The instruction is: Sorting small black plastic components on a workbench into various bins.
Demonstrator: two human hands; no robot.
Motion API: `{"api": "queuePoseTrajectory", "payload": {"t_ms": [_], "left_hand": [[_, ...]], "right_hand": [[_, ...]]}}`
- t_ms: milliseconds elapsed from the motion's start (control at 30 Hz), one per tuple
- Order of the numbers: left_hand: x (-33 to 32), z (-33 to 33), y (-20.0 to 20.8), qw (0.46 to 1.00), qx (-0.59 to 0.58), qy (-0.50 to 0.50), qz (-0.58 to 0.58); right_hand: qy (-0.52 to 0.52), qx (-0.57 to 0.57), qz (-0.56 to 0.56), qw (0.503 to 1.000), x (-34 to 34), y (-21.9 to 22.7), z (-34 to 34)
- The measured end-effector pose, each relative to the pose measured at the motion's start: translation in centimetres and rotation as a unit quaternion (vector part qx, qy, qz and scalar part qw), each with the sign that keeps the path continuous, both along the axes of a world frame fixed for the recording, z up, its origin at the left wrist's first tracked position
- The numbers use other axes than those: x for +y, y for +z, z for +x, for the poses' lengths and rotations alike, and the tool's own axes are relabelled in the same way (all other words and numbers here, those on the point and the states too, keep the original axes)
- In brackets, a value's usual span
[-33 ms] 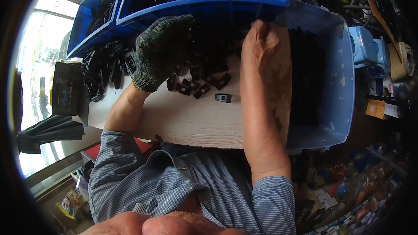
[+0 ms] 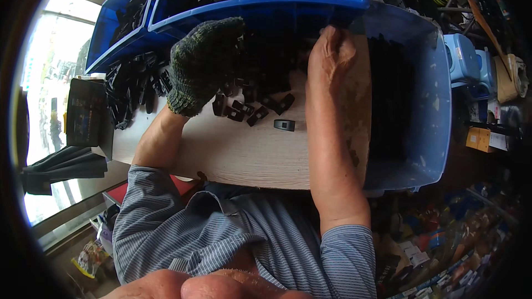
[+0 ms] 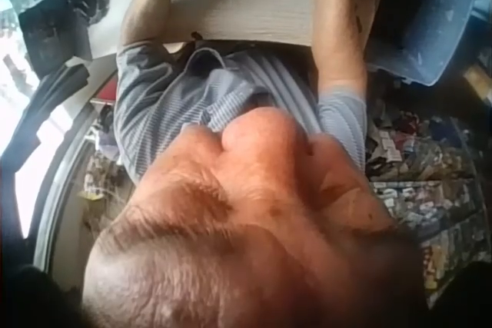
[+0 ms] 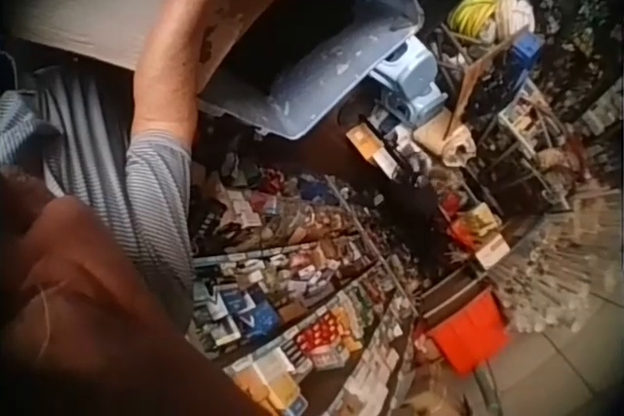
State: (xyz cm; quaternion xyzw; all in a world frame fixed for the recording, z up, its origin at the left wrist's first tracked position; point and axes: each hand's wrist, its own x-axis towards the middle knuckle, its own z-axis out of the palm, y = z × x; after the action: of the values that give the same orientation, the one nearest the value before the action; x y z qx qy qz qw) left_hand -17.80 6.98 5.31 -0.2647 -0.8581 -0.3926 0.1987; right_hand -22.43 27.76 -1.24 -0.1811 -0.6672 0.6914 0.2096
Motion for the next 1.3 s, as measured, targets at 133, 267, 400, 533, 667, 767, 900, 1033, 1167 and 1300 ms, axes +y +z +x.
{"api": "queuePoseTrajectory", "payload": {"t_ms": [133,267,400,533,667,767,900,1033,1167,1300], "left_hand": [[-0.5,0.1,1.0,0.997,0.048,0.049,0.017],[-1.1,-1.8,4.3,0.993,0.107,0.039,-0.005],[-3.9,-5.8,6.1,0.985,0.039,0.055,-0.158],[-5.3,-12.3,4.8,0.945,-0.038,0.059,-0.32],[-4.4,-14.8,3.8,0.898,0.072,-0.158,-0.404],[-1.6,-14.7,3.8,0.886,-0.056,-0.046,-0.457],[-0.1,-14.3,4.5,0.854,-0.086,0.033,-0.512],[0.0,-15.2,3.2,0.849,-0.107,0.09,-0.509],[-1.2,-16.3,1.4,0.881,-0.066,0.058,-0.466],[-1.4,-17.5,1.3,0.911,-0.082,-0.001,-0.404]], "right_hand": [[0.057,-0.074,-0.041,0.995,0.1,1.5,0.7],[0.044,-0.07,-0.099,0.992,0.0,1.6,0.4],[0.03,-0.071,-0.105,0.991,0.1,1.4,0.5],[0.029,-0.076,-0.087,0.993,-0.1,1.7,0.8],[0.039,-0.082,-0.084,0.992,0.1,1.4,0.6],[0.031,-0.084,-0.066,0.994,0.1,2.0,0.8],[0.038,-0.077,-0.079,0.993,-0.1,2.0,0.8],[0.034,-0.087,-0.079,0.992,-0.1,2.1,0.7],[0.039,-0.083,-0.098,0.991,-0.2,2.3,0.9],[0.045,-0.082,-0.075,0.993,0.1,1.6,0.8]]}}
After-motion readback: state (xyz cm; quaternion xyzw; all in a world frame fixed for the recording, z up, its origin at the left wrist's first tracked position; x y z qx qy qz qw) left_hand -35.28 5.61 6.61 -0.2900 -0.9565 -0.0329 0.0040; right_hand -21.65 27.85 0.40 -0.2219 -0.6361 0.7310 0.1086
